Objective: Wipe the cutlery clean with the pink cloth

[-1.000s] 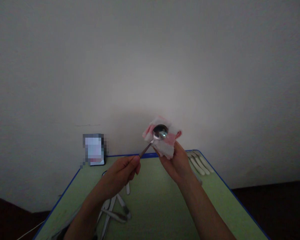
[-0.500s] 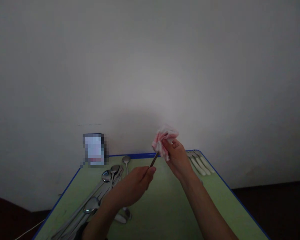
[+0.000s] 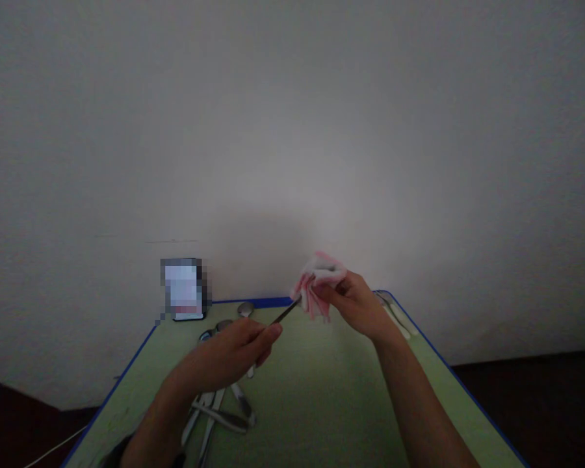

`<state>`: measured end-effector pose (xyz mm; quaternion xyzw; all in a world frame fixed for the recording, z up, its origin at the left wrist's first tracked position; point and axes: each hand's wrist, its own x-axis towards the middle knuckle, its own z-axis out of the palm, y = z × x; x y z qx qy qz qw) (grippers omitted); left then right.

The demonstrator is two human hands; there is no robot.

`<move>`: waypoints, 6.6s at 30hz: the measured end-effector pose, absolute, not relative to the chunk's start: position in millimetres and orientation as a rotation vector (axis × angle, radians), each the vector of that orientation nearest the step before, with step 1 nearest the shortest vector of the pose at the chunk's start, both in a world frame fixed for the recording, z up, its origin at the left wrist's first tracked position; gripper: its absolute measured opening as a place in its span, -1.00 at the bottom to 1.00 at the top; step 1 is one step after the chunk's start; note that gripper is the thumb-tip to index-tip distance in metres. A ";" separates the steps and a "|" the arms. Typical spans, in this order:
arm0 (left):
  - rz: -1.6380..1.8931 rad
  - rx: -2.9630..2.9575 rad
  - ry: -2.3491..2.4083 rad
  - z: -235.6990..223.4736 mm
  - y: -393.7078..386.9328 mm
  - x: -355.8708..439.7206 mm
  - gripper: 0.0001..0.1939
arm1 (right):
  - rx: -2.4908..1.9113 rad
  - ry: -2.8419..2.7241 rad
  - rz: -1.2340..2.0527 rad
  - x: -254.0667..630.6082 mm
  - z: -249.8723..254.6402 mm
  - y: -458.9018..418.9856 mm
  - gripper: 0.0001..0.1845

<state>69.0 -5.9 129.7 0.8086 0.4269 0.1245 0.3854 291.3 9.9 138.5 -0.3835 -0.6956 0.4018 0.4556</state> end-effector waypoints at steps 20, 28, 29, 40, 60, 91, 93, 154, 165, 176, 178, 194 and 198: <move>0.335 2.638 0.914 157.8 -30.4 53.2 -0.51 | -1.359 -2.750 0.904 279.9 181.5 -57.2 -0.87; 0.490 2.664 1.031 151.9 -23.4 56.6 -0.52 | -1.220 -2.554 0.878 282.5 168.8 -38.6 -0.87; 0.561 2.682 1.056 151.9 -22.5 56.6 -0.53 | -1.183 -2.506 0.865 285.3 166.9 -33.2 -0.85; 1.130 2.667 1.205 158.3 -20.6 51.0 -0.68 | -1.167 -2.085 0.597 306.5 166.1 -17.0 -0.68; 1.236 2.199 1.291 137.5 -11.8 86.3 -0.66 | -0.665 -0.833 1.409 252.0 135.5 5.7 -0.66; 1.664 1.540 1.070 118.3 -18.3 102.7 -0.74 | -0.792 -0.655 1.429 217.9 124.0 -9.3 -0.80; 1.628 1.568 1.138 121.4 -19.4 103.1 -0.77 | -0.781 -0.668 1.411 216.1 122.9 -9.2 -0.80; 1.066 2.469 1.355 172.1 -46.0 57.2 -0.58 | -1.041 -1.426 0.586 276.3 173.1 -35.2 -0.60; 0.968 2.279 1.168 151.7 -38.8 93.8 -0.65 | -0.698 -0.899 1.242 231.5 144.5 -17.7 -0.49; 0.722 2.320 1.069 154.3 -42.3 93.1 -0.64 | -0.602 -0.782 1.109 254.8 153.6 -10.8 -0.69; 0.670 2.371 1.045 157.4 -44.0 88.9 -0.65 | -0.543 -0.698 1.122 258.8 157.8 -10.5 -0.74; 0.531 2.422 1.084 159.7 -35.3 69.6 -0.67 | -0.595 -0.570 1.195 247.1 131.6 4.0 -0.69; 0.569 2.380 1.106 163.5 -32.8 61.4 -0.67 | -0.626 -0.670 1.068 258.0 139.0 5.2 -0.74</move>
